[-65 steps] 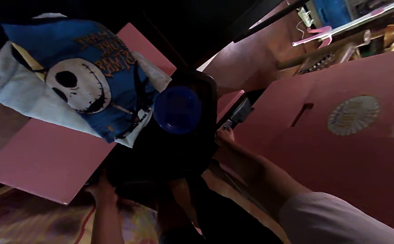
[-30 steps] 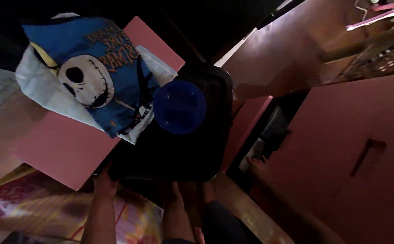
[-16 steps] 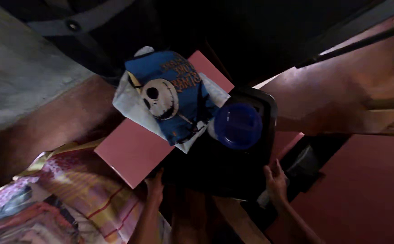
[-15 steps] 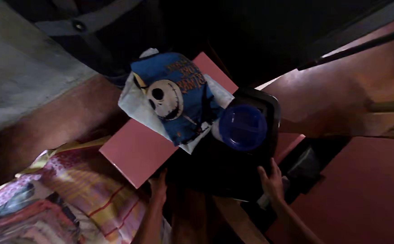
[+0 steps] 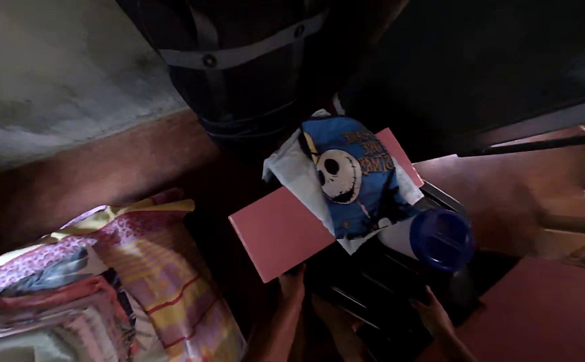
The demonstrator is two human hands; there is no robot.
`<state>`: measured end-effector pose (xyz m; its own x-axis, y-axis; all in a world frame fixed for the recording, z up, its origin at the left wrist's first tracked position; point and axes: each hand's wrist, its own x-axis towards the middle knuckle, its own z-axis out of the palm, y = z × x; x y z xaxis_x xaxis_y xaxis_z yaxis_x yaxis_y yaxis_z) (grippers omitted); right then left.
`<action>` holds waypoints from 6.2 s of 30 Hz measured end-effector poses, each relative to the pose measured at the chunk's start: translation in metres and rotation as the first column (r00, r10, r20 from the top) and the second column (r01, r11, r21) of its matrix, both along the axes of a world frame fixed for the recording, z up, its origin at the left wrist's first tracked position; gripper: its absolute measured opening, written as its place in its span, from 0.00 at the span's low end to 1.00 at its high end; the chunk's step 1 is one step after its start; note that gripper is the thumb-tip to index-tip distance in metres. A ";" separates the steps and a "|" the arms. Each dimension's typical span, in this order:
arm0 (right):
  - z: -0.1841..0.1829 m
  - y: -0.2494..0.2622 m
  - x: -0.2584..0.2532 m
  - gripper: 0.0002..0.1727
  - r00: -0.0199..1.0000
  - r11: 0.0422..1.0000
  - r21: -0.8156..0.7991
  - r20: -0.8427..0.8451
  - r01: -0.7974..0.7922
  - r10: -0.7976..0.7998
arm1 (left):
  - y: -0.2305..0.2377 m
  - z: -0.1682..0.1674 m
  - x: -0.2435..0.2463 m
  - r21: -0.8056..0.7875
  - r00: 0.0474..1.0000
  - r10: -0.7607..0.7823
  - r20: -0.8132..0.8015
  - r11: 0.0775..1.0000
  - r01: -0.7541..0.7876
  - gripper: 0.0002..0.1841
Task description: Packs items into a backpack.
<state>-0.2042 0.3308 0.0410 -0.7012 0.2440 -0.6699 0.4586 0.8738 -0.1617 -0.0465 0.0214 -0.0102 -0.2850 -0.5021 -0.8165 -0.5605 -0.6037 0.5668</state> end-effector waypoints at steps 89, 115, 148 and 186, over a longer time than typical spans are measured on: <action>0.250 -0.792 -0.265 0.23 0.982 0.557 -0.814 0.083 0.164 -0.167 | -0.611 0.307 -0.331 -0.719 0.326 -0.791 0.517 -0.195 0.667 0.15; 0.264 -0.768 -0.294 0.18 0.956 0.705 -0.664 -0.287 -0.248 0.066 | -0.592 0.335 -0.391 -0.756 0.432 -0.834 0.343 0.027 0.654 0.21; 0.263 -0.744 -0.279 0.24 0.942 0.617 -0.784 -0.160 0.059 -0.293 | -0.598 0.340 -0.410 -0.639 0.656 -0.747 0.109 0.452 0.622 0.27; 0.292 -0.717 -0.330 0.15 0.577 0.503 -0.306 -0.584 -0.808 0.571 | -0.650 0.359 -0.414 -0.480 0.363 -0.920 0.150 0.254 0.840 0.20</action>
